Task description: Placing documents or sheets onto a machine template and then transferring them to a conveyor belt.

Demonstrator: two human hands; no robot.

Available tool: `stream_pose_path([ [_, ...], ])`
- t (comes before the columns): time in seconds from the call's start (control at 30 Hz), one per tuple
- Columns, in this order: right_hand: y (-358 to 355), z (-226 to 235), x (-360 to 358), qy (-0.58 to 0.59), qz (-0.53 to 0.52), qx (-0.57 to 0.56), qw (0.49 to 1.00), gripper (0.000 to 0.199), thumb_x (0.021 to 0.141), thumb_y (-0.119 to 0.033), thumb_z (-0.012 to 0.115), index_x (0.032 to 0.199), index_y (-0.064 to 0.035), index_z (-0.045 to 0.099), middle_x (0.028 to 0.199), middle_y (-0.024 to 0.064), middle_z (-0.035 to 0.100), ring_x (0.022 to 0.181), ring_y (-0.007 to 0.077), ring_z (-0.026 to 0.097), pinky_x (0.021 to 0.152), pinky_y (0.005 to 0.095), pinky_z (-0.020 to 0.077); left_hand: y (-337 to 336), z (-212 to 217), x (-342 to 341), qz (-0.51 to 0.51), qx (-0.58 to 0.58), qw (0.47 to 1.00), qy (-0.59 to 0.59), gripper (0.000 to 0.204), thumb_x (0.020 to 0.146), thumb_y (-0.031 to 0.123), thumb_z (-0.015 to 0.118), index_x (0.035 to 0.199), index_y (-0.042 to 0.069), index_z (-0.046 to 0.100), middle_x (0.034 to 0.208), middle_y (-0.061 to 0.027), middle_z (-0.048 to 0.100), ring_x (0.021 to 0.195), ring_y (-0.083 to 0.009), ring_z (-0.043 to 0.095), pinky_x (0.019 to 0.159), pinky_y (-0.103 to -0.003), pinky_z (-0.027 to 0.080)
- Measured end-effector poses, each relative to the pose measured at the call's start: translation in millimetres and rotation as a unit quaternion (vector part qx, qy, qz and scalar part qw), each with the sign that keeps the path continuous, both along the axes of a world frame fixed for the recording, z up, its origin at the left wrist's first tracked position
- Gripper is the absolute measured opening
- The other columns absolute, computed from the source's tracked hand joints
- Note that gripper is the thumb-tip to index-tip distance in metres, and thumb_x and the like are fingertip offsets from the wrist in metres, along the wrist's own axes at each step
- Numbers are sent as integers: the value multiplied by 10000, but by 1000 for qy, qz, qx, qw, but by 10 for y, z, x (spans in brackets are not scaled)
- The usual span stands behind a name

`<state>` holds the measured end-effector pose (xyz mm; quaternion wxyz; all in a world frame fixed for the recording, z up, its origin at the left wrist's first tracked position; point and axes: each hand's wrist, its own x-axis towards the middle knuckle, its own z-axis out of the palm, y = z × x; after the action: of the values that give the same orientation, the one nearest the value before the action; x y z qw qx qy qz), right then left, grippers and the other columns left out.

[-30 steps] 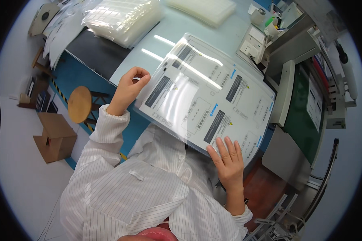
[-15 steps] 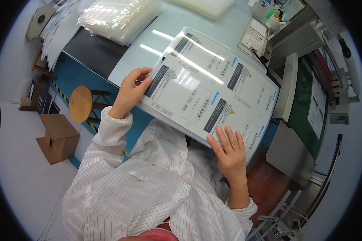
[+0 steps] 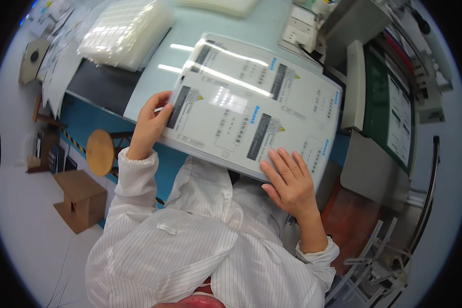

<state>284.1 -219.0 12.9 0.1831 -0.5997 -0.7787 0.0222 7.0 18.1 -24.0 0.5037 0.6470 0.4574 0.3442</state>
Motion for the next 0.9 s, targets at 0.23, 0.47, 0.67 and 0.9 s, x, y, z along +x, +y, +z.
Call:
stream_pose_path([
  [0.23, -138, 42, 1031, 9, -293, 83, 952, 357, 923, -135, 561, 1265, -37, 586, 1331, 198, 546, 1231, 370, 514, 1065, 459, 369, -36, -36, 50, -25, 0, 1000, -2, 378, 1014, 176, 488, 1313, -56, 491, 1222, -114, 586, 1087, -166, 544, 953, -267, 417],
  [0.47, -840, -1102, 2747, -95, -574, 71, 811, 494, 967, -279, 512, 1403, -61, 436, 1488, 235, 346, 1384, 408, 310, 1109, 528, 267, 28, -184, 118, -41, 13, 999, 20, 416, 1034, 209, 462, 1350, -62, 456, 1252, -107, 567, 1100, -161, 523, 967, -261, 400],
  [0.67, -1000, -1307, 3330, -88, -693, 86, 711, 509, 962, -316, 475, 1386, -37, 443, 1484, 233, 353, 1400, 398, 284, 1127, 549, 222, 22, -193, 41, -9, -27, 1000, 4, 372, 1036, 232, 466, 1264, -60, 511, 1083, -56, 603, 944, -89, 516, 841, -227, 428],
  [0.9, -1020, -1204, 3607, -93, -695, 60, 711, 519, 956, -324, 470, 1382, -28, 448, 1466, 214, 393, 1400, 364, 299, 1134, 549, 209, 17, -158, 146, -29, 43, 996, 66, 340, 1045, 259, 443, 1142, -52, 541, 967, -52, 592, 850, -94, 494, 769, -241, 431],
])
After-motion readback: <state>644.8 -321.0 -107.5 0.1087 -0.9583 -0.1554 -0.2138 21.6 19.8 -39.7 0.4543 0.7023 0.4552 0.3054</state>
